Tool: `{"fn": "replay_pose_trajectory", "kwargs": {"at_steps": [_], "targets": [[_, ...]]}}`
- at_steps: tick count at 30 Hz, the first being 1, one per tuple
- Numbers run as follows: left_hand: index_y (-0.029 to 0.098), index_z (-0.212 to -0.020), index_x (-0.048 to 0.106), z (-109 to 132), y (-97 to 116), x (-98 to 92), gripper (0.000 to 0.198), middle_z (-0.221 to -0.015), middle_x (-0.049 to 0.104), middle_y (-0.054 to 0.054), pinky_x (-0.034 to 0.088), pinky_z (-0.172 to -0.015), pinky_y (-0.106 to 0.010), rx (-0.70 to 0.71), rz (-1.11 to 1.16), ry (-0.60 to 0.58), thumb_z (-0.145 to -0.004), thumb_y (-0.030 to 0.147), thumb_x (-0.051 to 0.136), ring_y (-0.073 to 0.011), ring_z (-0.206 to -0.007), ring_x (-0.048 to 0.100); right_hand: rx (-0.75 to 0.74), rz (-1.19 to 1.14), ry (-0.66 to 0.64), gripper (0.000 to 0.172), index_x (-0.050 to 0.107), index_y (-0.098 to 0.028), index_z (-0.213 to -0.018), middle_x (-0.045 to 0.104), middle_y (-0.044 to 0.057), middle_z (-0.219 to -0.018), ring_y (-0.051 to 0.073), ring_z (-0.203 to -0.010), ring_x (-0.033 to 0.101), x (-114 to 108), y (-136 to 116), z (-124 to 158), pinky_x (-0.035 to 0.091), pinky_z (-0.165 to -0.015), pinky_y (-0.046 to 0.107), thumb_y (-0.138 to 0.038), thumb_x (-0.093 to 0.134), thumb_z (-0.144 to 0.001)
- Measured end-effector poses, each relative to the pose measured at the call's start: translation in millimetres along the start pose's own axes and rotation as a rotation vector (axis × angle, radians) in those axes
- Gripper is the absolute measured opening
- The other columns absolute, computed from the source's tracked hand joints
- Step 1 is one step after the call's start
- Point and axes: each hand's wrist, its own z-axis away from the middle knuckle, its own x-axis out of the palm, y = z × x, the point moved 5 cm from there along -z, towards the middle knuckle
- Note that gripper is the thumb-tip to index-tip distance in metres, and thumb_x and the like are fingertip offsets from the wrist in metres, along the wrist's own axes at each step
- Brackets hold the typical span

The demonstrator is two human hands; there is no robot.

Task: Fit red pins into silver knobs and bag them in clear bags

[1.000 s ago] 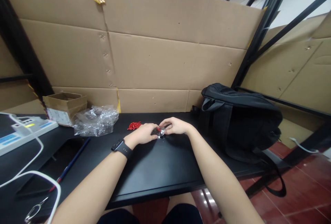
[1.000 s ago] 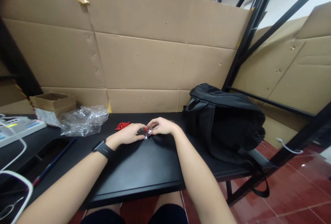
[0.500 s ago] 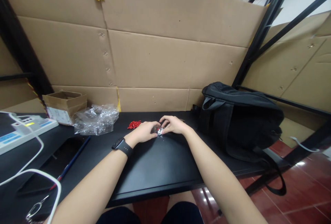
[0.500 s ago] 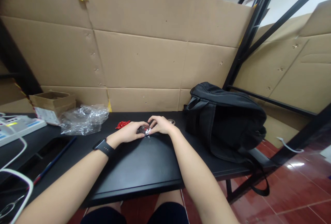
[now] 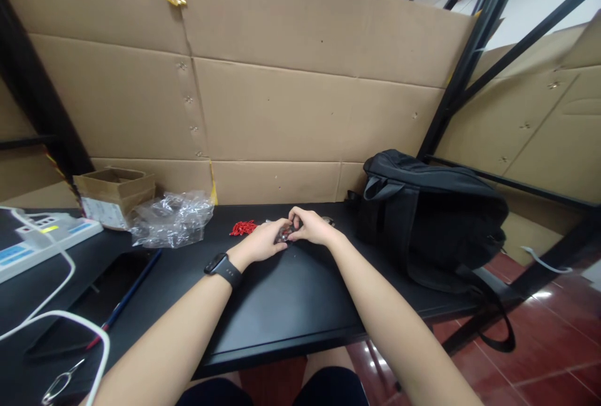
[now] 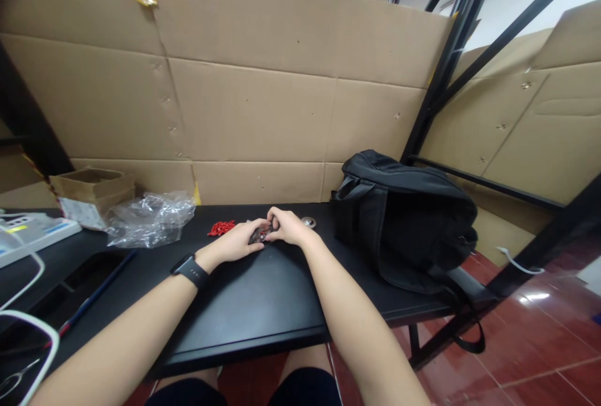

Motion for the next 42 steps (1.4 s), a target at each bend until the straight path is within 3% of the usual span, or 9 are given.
{"fn": "replay_pose_trajectory", "kwargs": {"at_steps": [6,15,20,27,31,34,35,38,42], "targets": [[0.026,-0.136,0.046,-1,-3,-0.6,0.064,-0.136,0.061,-0.009,0.047,-0.101,-0.036,0.0,0.017,0.006,-0.077,0.025,0.069,-0.0258,-0.122,0.06,0.012,-0.013,0.086,0.039,0.051,-0.024,-0.099,0.061,-0.002,-0.091,0.009,-0.053,0.063,10,-7,-3,0.047,-0.048,0.02,-0.029,0.08,-0.074],[0.026,-0.137,0.043,2,-4,-5.4,0.071,-0.129,0.065,-0.01,0.049,-0.093,-0.039,-0.173,-0.088,-0.05,-0.074,0.039,0.073,-0.0309,-0.117,0.063,0.007,0.056,0.029,0.04,0.05,-0.025,-0.112,0.061,0.0,-0.102,0.007,-0.051,0.062,7,-18,3,0.045,-0.048,0.019,-0.02,0.073,-0.08],[0.026,-0.132,0.049,0,-2,-8.4,0.067,-0.134,0.062,-0.01,0.046,-0.101,-0.04,-0.163,-0.093,-0.036,-0.072,0.034,0.075,-0.031,-0.126,0.057,-0.017,0.439,0.161,0.038,0.052,-0.025,-0.108,0.063,0.002,-0.102,0.019,-0.082,0.067,12,-36,0,0.047,-0.067,0.026,-0.028,0.076,-0.079],[0.026,-0.138,0.046,-2,-9,-9.4,0.082,-0.138,0.06,-0.011,0.046,-0.102,-0.041,-0.142,-0.046,-0.022,-0.064,0.029,0.081,-0.031,-0.127,0.056,0.214,0.677,0.188,0.046,0.046,-0.03,-0.127,0.059,0.008,-0.123,0.027,-0.095,0.067,28,-38,-2,0.047,-0.076,0.035,-0.05,0.063,-0.089],[0.03,-0.14,0.045,1,-17,-17.1,0.086,-0.142,0.056,-0.01,0.044,-0.104,-0.043,-0.163,-0.096,0.002,-0.063,0.03,0.082,-0.0321,-0.131,0.052,0.22,0.573,0.222,0.051,0.049,-0.029,-0.125,0.06,0.008,-0.119,0.027,-0.095,0.066,25,-32,-3,0.047,-0.077,0.035,-0.052,0.068,-0.084],[0.031,-0.136,0.05,4,-23,-29.1,0.069,-0.137,0.061,-0.007,0.045,-0.101,-0.041,-0.15,-0.074,-0.001,-0.072,0.038,0.075,-0.03,-0.126,0.056,0.039,0.324,0.122,0.06,0.053,-0.028,-0.124,0.062,0.005,-0.112,0.023,-0.093,0.064,17,-26,-5,0.047,-0.076,0.031,-0.049,0.079,-0.073],[0.03,-0.133,0.053,5,-25,-33.3,0.058,-0.134,0.063,-0.006,0.046,-0.099,-0.039,-0.14,-0.046,-0.004,-0.079,0.04,0.068,-0.0281,-0.122,0.058,-0.024,0.214,0.075,0.059,0.055,-0.026,-0.124,0.063,0.004,-0.108,0.021,-0.092,0.064,13,-23,-5,0.048,-0.075,0.03,-0.046,0.079,-0.074],[0.03,-0.121,0.062,7,-31,-43.1,0.033,-0.124,0.068,-0.003,0.046,-0.097,-0.036,-0.132,-0.029,0.008,-0.09,0.033,0.051,-0.0234,-0.114,0.062,-0.076,-0.071,0.041,0.027,0.062,-0.02,-0.117,0.065,0.005,-0.102,0.014,-0.081,0.063,-1,-11,-5,0.048,-0.071,0.026,-0.03,0.055,-0.094],[0.032,-0.11,0.066,9,-37,-39.5,0.034,-0.118,0.068,-0.002,0.043,-0.097,-0.041,-0.193,-0.208,-0.01,-0.076,0.027,0.067,-0.0271,-0.114,0.059,-0.109,0.016,0.141,0.029,0.069,-0.018,-0.105,0.065,0.004,-0.099,0.012,-0.079,0.059,-10,-1,-4,0.046,-0.075,0.026,-0.004,0.056,-0.083]]}}
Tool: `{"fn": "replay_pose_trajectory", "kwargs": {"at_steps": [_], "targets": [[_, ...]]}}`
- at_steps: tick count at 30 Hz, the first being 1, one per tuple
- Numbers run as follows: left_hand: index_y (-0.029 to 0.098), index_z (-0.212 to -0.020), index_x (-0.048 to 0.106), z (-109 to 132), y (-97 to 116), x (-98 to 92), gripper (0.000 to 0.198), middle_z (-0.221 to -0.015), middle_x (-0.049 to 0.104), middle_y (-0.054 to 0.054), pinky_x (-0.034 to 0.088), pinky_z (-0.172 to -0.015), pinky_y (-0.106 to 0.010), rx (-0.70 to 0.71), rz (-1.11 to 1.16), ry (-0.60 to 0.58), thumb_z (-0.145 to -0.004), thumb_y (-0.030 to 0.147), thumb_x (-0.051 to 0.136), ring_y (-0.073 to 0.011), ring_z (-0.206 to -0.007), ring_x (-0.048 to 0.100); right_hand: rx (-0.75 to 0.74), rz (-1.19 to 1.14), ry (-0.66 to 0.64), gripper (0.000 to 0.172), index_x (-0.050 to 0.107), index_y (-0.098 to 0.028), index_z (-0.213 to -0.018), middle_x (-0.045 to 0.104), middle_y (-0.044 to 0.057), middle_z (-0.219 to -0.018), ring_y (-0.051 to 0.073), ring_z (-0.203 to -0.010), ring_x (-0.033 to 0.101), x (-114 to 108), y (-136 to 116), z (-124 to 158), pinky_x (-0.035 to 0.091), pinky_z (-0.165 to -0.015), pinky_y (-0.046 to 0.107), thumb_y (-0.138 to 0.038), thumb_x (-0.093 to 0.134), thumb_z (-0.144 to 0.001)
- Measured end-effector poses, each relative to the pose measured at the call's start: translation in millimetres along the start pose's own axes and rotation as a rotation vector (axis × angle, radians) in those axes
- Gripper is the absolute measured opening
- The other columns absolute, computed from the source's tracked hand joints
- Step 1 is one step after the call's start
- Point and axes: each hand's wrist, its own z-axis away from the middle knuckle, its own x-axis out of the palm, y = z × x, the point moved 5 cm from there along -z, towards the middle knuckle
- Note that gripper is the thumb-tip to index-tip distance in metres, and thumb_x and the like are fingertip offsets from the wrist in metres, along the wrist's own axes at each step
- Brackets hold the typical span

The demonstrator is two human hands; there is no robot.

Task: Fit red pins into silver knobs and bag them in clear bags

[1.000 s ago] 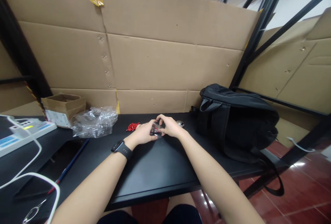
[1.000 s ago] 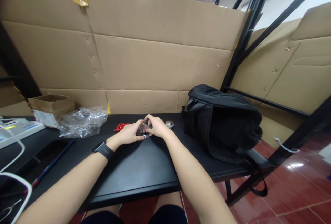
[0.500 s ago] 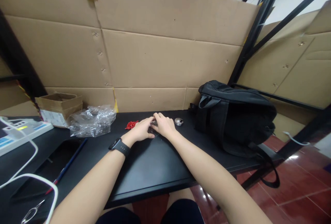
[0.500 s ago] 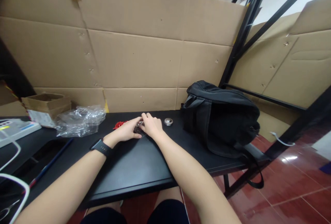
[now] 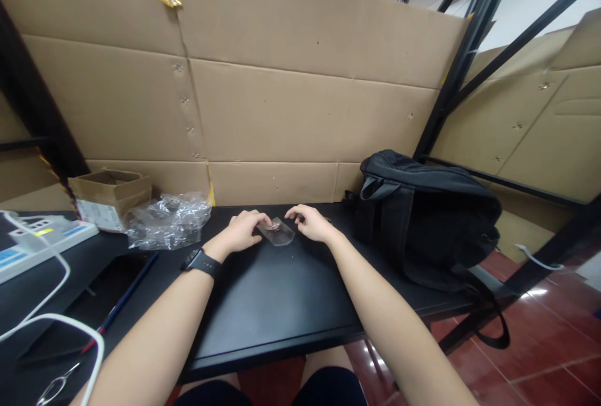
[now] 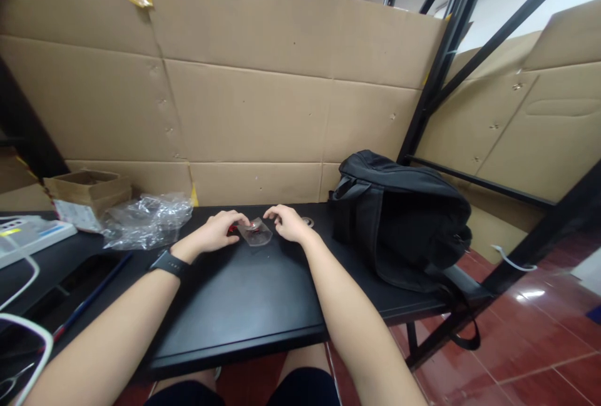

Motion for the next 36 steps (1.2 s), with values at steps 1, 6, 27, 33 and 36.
{"fn": "replay_pose_trajectory", "kwargs": {"at_steps": [1,6,27,33,36], "targets": [[0.032,-0.109,0.066,0,1,2.7,0.036,-0.116,0.068,-0.002,0.043,-0.097,-0.041,-0.008,-0.02,-0.007,-0.073,0.029,0.071,-0.0276,-0.114,0.059,-0.017,0.059,-0.008,0.033,0.07,-0.018,-0.105,0.065,0.004,-0.1,0.012,-0.079,0.059,2,0,0,0.046,-0.076,0.026,-0.001,0.062,-0.077],[0.029,-0.102,0.066,0,16,7.6,0.025,-0.108,0.072,-0.001,0.044,-0.092,-0.036,0.002,-0.003,0.028,-0.078,0.036,0.07,-0.0234,-0.105,0.064,-0.03,0.136,-0.061,0.028,0.075,-0.022,-0.1,0.064,0.003,-0.098,0.014,-0.083,0.06,17,-1,0,0.046,-0.078,0.026,-0.015,0.081,-0.073],[0.028,-0.087,0.07,-2,20,-0.6,0.017,-0.093,0.077,0.0,0.041,-0.089,-0.037,-0.145,0.084,0.063,-0.087,0.039,0.057,-0.0234,-0.094,0.07,0.197,-0.159,-0.035,0.028,0.066,-0.017,-0.108,0.074,0.002,-0.079,0.015,-0.073,0.068,2,17,1,0.049,-0.072,0.025,-0.019,0.068,-0.08],[0.031,-0.129,0.049,-3,20,10.9,0.049,-0.085,0.078,0.001,0.04,-0.091,-0.04,-0.241,0.171,0.04,-0.081,0.024,0.058,-0.0234,-0.099,0.069,0.235,-0.073,-0.059,0.048,0.054,-0.023,-0.128,0.069,-0.005,-0.07,0.012,-0.06,0.059,6,17,4,0.043,-0.063,0.022,-0.015,0.061,-0.081],[0.036,-0.134,0.048,-2,25,17.6,0.054,-0.092,0.077,0.0,0.037,-0.094,-0.044,-0.196,0.074,0.019,-0.082,0.021,0.054,-0.0256,-0.101,0.069,0.195,0.079,-0.115,0.031,0.069,-0.024,-0.112,0.067,-0.003,-0.072,0.013,-0.067,0.06,12,14,3,0.044,-0.069,0.024,-0.015,0.057,-0.084]]}}
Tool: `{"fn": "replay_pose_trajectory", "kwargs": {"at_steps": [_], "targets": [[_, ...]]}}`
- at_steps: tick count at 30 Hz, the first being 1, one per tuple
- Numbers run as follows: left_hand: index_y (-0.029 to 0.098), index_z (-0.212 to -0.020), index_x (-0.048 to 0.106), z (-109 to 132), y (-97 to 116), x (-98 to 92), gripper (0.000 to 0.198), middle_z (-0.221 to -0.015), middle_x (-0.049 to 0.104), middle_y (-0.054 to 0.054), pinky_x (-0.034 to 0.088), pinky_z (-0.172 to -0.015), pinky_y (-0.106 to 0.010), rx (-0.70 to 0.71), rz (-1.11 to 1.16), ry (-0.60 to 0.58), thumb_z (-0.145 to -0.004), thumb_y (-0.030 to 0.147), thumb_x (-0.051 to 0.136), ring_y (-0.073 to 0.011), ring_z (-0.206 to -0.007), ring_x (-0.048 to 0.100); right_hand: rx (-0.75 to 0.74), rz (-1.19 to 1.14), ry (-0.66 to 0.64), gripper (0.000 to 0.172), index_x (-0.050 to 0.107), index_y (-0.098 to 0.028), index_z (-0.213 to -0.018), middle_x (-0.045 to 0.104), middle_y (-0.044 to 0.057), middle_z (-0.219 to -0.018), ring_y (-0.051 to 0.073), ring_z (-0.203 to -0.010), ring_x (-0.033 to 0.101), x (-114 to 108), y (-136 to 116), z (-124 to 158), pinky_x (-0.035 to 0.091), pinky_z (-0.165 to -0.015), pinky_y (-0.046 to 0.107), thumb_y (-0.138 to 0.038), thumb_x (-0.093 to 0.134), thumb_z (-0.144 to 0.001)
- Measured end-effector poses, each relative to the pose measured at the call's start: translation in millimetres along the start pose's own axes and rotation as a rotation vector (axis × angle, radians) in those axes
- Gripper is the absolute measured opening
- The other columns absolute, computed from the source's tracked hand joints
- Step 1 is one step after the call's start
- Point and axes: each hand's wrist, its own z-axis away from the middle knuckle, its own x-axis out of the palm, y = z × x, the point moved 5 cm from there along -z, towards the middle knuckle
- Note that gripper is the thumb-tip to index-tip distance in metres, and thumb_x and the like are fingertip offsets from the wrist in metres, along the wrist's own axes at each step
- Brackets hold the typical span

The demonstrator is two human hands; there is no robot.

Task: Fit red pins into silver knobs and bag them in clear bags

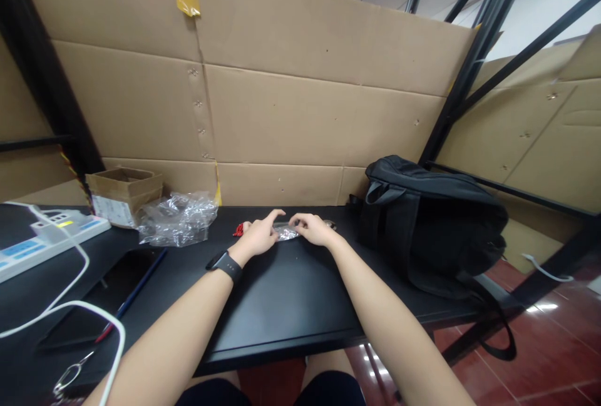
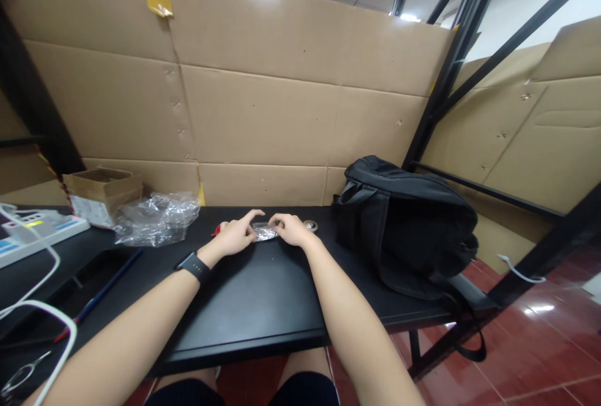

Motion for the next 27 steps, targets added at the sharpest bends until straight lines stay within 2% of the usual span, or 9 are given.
{"fn": "replay_pose_trajectory", "kwargs": {"at_steps": [2,4,7,9,11,14,20,24,27], "targets": [[0.038,-0.122,0.062,1,2,3.9,0.04,-0.102,0.075,-0.003,0.036,-0.095,-0.045,0.043,-0.076,-0.013,-0.087,0.023,0.049,-0.0272,-0.107,0.066,-0.034,0.095,-0.01,0.029,0.075,-0.023,-0.102,0.067,0.0,-0.08,0.014,-0.075,0.061,1,-3,0,0.045,-0.076,0.026,-0.012,0.055,-0.085],[0.036,-0.112,0.07,1,2,6.1,0.033,-0.116,0.071,-0.006,0.036,-0.095,-0.047,0.069,-0.113,-0.009,-0.093,0.031,0.044,-0.0289,-0.115,0.062,-0.077,0.166,-0.008,0.031,0.077,-0.024,-0.101,0.067,0.005,-0.098,0.017,-0.091,0.061,0,-6,1,0.045,-0.087,0.03,-0.01,0.059,-0.081],[0.035,-0.112,0.071,1,1,8.0,0.034,-0.135,0.06,-0.008,0.034,-0.1,-0.051,0.087,-0.111,0.005,-0.092,0.047,0.046,-0.0328,-0.129,0.05,-0.085,0.254,-0.041,0.039,0.076,-0.03,-0.107,0.058,0.006,-0.132,0.027,-0.119,0.051,0,-8,4,0.039,-0.102,0.042,-0.018,0.076,-0.07],[0.033,-0.113,0.071,2,3,10.0,0.035,-0.137,0.059,-0.008,0.031,-0.104,-0.053,0.108,-0.113,-0.006,-0.086,0.05,0.056,-0.0351,-0.134,0.043,-0.066,0.294,-0.053,0.042,0.075,-0.033,-0.108,0.053,0.004,-0.141,0.031,-0.127,0.045,0,-9,6,0.035,-0.104,0.05,-0.024,0.081,-0.067],[0.03,-0.111,0.07,3,6,10.8,0.033,-0.129,0.065,-0.009,0.031,-0.105,-0.052,0.132,-0.12,-0.004,-0.082,0.042,0.061,-0.0345,-0.133,0.044,-0.05,0.306,-0.045,0.034,0.076,-0.032,-0.104,0.061,0.004,-0.133,0.03,-0.124,0.05,0,-11,6,0.037,-0.102,0.05,-0.024,0.078,-0.071],[0.028,-0.107,0.069,4,9,9.0,0.026,-0.117,0.07,-0.009,0.032,-0.102,-0.049,0.142,-0.119,0.027,-0.085,0.034,0.059,-0.0315,-0.124,0.052,-0.04,0.252,-0.043,0.022,0.076,-0.03,-0.102,0.074,0.004,-0.107,0.025,-0.105,0.064,-2,-15,6,0.042,-0.095,0.041,-0.024,0.07,-0.081],[0.03,-0.107,0.063,3,8,4.9,0.018,-0.107,0.075,-0.004,0.03,-0.096,-0.044,0.108,-0.05,0.089,-0.092,0.031,0.054,-0.0268,-0.111,0.062,-0.004,0.093,0.025,0.016,0.073,-0.028,-0.102,0.076,0.001,-0.092,0.021,-0.091,0.07,-13,-16,6,0.047,-0.083,0.032,-0.031,0.063,-0.09],[0.031,-0.116,0.057,0,4,6.1,0.026,-0.098,0.076,-0.002,0.03,-0.092,-0.041,0.047,-0.008,0.105,-0.09,0.036,0.057,-0.0272,-0.102,0.066,0.015,-0.044,0.004,0.026,0.069,-0.023,-0.11,0.073,0.001,-0.081,0.017,-0.075,0.067,-12,-9,5,0.047,-0.072,0.027,-0.035,0.065,-0.088],[0.032,-0.124,0.05,-1,2,5.3,0.036,-0.093,0.076,-0.001,0.03,-0.091,-0.041,0.012,0.016,0.116,-0.089,0.036,0.058,-0.0269,-0.099,0.067,-0.003,-0.131,-0.046,0.051,0.061,-0.021,-0.123,0.07,-0.002,-0.076,0.014,-0.067,0.063,-7,-3,3,0.046,-0.068,0.025,-0.032,0.077,-0.075]]}}
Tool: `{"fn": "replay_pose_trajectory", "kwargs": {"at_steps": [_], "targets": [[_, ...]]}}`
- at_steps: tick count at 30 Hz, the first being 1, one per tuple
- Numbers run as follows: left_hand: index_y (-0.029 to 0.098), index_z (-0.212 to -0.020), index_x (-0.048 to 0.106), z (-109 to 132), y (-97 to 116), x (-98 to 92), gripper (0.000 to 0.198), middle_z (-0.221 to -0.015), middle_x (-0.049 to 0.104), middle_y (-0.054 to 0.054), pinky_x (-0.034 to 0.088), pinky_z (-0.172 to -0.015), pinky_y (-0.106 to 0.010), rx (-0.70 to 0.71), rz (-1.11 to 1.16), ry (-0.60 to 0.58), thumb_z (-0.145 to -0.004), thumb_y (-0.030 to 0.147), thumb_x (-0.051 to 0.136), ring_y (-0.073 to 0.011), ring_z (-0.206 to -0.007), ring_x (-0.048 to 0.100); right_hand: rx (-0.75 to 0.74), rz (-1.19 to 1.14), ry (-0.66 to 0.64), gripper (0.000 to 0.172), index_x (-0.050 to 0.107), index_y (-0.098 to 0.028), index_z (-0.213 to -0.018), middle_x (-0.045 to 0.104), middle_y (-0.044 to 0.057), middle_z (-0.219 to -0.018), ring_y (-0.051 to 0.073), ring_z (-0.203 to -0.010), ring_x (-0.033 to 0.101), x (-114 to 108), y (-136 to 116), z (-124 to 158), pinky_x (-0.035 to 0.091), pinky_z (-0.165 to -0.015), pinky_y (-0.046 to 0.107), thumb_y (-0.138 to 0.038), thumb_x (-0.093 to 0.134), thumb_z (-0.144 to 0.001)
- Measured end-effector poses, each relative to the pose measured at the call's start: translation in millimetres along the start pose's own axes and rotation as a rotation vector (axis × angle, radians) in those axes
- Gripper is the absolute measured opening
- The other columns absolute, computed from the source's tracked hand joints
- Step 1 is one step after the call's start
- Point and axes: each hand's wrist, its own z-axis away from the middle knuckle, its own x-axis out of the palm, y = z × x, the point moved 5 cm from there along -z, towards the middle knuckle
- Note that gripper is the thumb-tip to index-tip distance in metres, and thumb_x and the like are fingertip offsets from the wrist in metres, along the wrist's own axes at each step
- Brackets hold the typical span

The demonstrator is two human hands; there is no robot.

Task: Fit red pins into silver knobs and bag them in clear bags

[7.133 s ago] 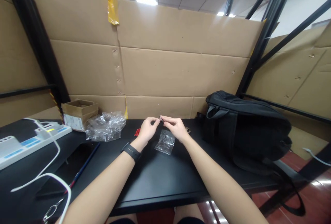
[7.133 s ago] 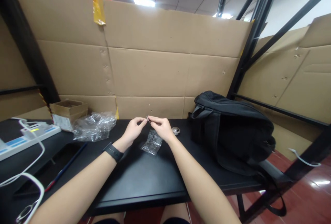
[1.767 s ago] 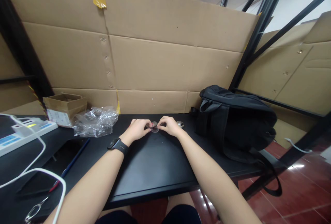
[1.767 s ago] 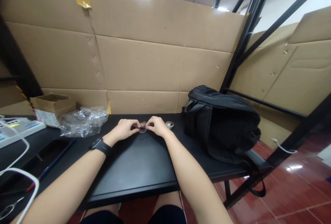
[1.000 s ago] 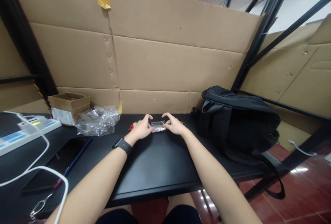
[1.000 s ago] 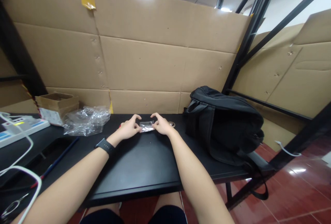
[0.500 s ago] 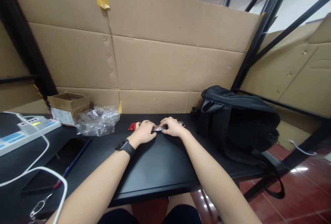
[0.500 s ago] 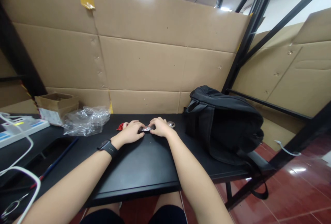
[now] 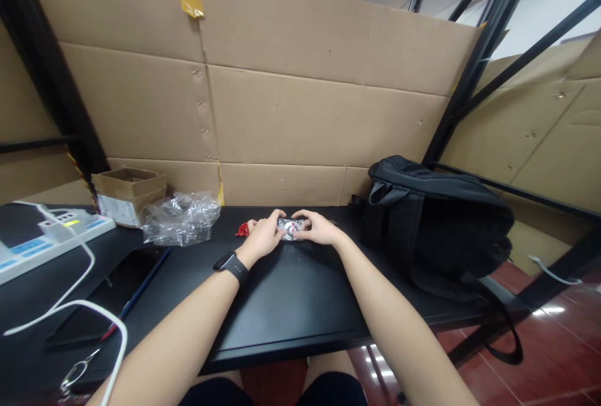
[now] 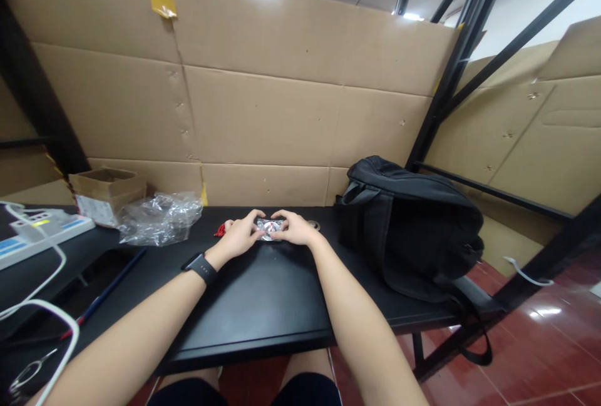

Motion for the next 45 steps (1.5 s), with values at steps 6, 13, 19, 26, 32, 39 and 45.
{"fn": "replay_pose_trajectory", "kwargs": {"at_steps": [6,13,19,26,32,39,45], "targets": [[0.031,-0.127,0.047,0,1,-1.9,0.04,-0.085,0.076,0.0,0.029,-0.089,-0.041,0.003,0.019,-0.008,-0.089,0.035,0.058,-0.0255,-0.097,0.068,0.112,-0.001,0.033,0.059,0.058,-0.023,-0.126,0.069,-0.003,-0.073,0.015,-0.068,0.063,-3,10,-1,0.041,-0.069,0.026,-0.025,0.08,-0.071],[0.031,-0.123,0.053,-3,-13,-27.1,0.033,-0.092,0.076,-0.001,0.03,-0.093,-0.045,0.012,-0.08,0.107,-0.089,0.028,0.052,-0.0255,-0.102,0.065,0.199,0.514,0.245,0.039,0.067,-0.035,-0.115,0.069,0.003,-0.103,0.025,-0.105,0.057,-11,4,4,0.028,-0.085,0.038,-0.035,0.077,-0.078],[0.028,-0.111,0.066,-4,-76,-79.7,0.026,-0.108,0.075,-0.005,0.039,-0.095,-0.044,-0.183,-0.105,0.206,-0.089,0.03,0.052,-0.0283,-0.109,0.064,0.012,0.584,0.144,0.026,0.07,-0.043,-0.113,0.067,0.002,-0.123,0.024,-0.113,0.053,2,-7,-1,0.023,-0.085,0.038,-0.033,0.068,-0.089],[0.026,-0.106,0.071,1,-96,-78.7,0.025,-0.112,0.075,-0.005,0.047,-0.093,-0.04,-0.171,-0.125,0.086,-0.083,0.028,0.061,-0.0279,-0.11,0.065,0.106,0.667,0.164,0.026,0.07,-0.036,-0.116,0.072,0.007,-0.115,0.027,-0.108,0.057,8,-9,-14,0.024,-0.089,0.041,-0.038,0.062,-0.092],[0.029,-0.108,0.073,2,-99,-71.9,0.036,-0.114,0.075,-0.004,0.046,-0.095,-0.042,-0.156,-0.188,-0.057,-0.078,0.014,0.06,-0.0287,-0.112,0.065,0.111,0.72,0.108,0.025,0.071,-0.032,-0.115,0.073,0.009,-0.114,0.028,-0.11,0.059,30,-21,-56,0.025,-0.094,0.044,-0.037,0.059,-0.094],[0.027,-0.106,0.073,8,-104,-88.8,0.029,-0.111,0.076,-0.005,0.045,-0.095,-0.042,-0.233,-0.197,-0.026,-0.079,0.021,0.064,-0.0288,-0.11,0.066,0.088,0.728,0.074,0.024,0.073,-0.033,-0.111,0.074,0.007,-0.112,0.027,-0.11,0.06,73,-53,-129,0.026,-0.098,0.046,-0.038,0.059,-0.093],[0.031,-0.099,0.075,3,-86,-78.0,0.03,-0.102,0.076,0.0,0.046,-0.088,-0.034,-0.056,-0.144,-0.064,-0.071,0.02,0.075,-0.0243,-0.1,0.067,0.046,0.767,0.078,0.022,0.074,-0.026,-0.103,0.073,0.01,-0.108,0.027,-0.108,0.059,97,-71,-159,0.026,-0.097,0.046,-0.037,0.058,-0.093]]}}
